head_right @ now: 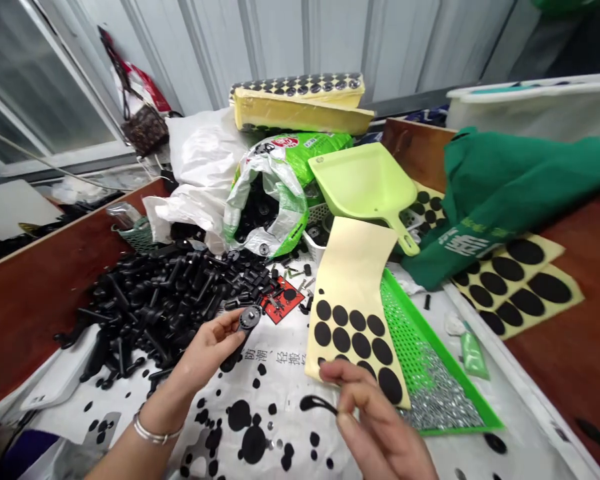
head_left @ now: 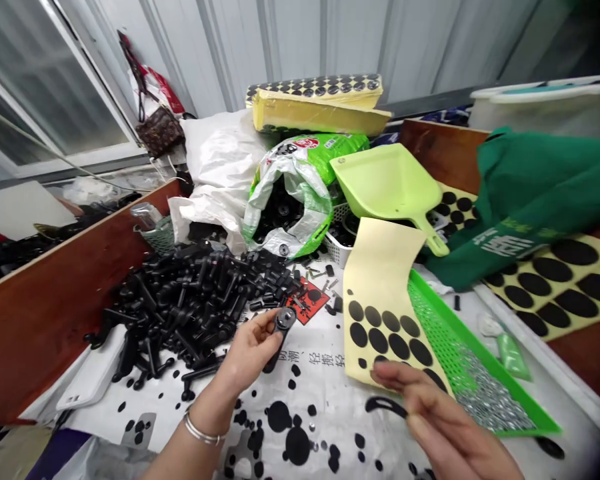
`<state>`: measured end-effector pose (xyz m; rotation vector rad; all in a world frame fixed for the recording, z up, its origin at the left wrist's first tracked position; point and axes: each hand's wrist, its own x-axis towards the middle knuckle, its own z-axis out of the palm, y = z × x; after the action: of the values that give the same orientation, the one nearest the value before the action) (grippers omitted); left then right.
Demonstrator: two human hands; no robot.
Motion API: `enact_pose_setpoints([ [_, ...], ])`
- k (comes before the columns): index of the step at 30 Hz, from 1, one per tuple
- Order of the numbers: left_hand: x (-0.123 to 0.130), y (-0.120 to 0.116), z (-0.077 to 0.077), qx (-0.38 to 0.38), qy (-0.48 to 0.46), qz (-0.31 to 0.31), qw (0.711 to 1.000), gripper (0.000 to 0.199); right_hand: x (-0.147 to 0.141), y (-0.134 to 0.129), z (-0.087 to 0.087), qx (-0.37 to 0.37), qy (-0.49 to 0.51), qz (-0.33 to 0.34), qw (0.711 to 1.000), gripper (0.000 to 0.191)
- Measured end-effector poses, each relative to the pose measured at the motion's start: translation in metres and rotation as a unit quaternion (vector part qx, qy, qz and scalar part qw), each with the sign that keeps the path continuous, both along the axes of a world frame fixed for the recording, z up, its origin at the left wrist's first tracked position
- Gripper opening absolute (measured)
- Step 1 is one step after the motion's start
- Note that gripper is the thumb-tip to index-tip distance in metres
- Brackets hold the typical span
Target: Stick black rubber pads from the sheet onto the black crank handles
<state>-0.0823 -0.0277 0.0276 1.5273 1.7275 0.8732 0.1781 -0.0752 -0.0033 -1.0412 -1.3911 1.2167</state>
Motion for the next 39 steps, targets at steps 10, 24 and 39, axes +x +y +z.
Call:
enact_pose_setpoints([
  [10, 0.060, -0.030, -0.004, -0.134, -0.337, -0.118, 0.924, 0.050, -0.011, 0.018, 0.047, -0.179, 0.114, 0.038, 0.976, 0.020],
  [24, 0.059, -0.038, -0.007, -0.111, -0.361, -0.174, 0.909, 0.052, -0.020, 0.020, 0.035, -0.218, 0.124, 0.059, 0.966, 0.020],
  [39, 0.059, -0.040, -0.011, -0.102, -0.349, -0.166, 0.916, 0.051, -0.023, 0.022, 0.025, -0.239, 0.109, 0.061, 0.963, 0.018],
])
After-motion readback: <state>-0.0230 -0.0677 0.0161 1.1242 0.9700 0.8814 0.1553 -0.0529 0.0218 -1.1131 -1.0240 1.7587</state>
